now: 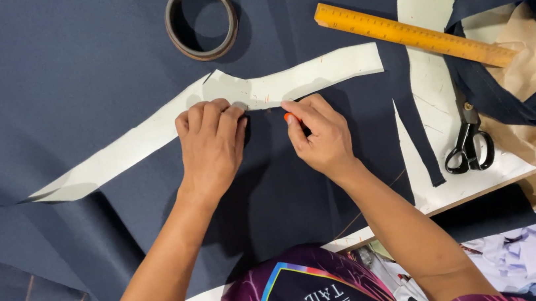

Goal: The person measures and marks a large piece of dark blue fabric using a ruler and chalk. They then use shears to cut the fabric along the marked lines. After cutting, the person folds the fabric and marks it again with chalk.

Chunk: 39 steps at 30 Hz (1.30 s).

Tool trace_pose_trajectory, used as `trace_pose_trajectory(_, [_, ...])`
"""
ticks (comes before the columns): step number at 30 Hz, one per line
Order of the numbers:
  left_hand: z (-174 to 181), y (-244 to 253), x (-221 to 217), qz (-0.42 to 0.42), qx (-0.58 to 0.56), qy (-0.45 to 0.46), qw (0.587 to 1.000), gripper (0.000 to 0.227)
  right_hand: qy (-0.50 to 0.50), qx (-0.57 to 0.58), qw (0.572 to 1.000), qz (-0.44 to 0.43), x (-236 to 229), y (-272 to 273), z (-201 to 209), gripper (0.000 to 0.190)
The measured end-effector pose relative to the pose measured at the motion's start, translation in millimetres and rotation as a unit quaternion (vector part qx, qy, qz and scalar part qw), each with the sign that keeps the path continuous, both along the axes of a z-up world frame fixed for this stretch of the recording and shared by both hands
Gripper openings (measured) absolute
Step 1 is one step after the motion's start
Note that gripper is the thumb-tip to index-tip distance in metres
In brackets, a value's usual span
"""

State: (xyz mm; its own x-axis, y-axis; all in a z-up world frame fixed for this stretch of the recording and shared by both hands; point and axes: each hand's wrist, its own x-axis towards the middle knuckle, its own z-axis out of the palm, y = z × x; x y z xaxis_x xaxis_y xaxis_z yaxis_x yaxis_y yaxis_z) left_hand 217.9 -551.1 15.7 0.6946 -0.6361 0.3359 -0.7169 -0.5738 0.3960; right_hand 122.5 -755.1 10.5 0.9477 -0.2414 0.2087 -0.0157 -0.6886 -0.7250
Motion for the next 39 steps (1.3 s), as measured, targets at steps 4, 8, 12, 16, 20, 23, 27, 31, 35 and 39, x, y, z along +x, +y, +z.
trace_pose_trajectory(4, [7.8,-0.3,3.8,-0.003,0.006,-0.010,1.000,0.018,-0.022,-0.005,1.000,-0.003,-2.3,0.8,-7.4,0.026])
trace_pose_trajectory(8, [8.8,-0.3,2.9,0.005,0.002,0.000,1.000,0.016,-0.036,-0.009,0.999,-0.005,-2.5,0.1,-9.6,0.025])
trace_pose_trajectory(12, [-6.8,3.3,-1.4,0.038,-0.009,0.028,0.999,0.022,-0.057,0.005,0.998,-0.008,-2.7,0.8,-10.9,0.024])
trace_pose_trajectory(16, [-12.4,3.7,1.0,0.059,-0.020,0.039,0.997,0.017,-0.065,0.003,0.998,-0.011,-2.2,0.8,-12.2,0.024])
trace_pose_trajectory(20, [-14.3,3.4,3.3,0.060,-0.032,0.043,0.997,0.014,-0.071,0.001,0.997,-0.011,-3.1,0.8,-14.1,0.024])
trace_pose_trajectory(23, [-9.0,3.4,8.6,0.051,-0.034,0.025,0.998,0.010,-0.078,0.000,0.997,-0.011,-2.9,1.2,-14.9,0.024])
trace_pose_trajectory(27, [7.0,1.9,14.6,0.032,-0.038,-0.044,0.998,0.011,-0.079,-0.003,0.997,-0.009,-2.4,1.0,-14.1,0.024])
trace_pose_trajectory(31, [-3.7,9.2,6.2,0.030,-0.043,-0.059,0.997,0.008,-0.076,-0.006,0.997,-0.011,-1.5,1.1,-12.7,0.024])
trace_pose_trajectory(35, [-7.4,10.6,6.6,0.033,-0.040,-0.035,0.998,0.008,-0.073,-0.014,0.997,-0.009,-0.2,0.2,-12.0,0.024])
trace_pose_trajectory(39, [-3.9,8.8,3.7,0.008,-0.032,-0.029,0.999,0.012,-0.059,-0.009,0.998,-0.006,0.6,-0.2,-8.8,0.025])
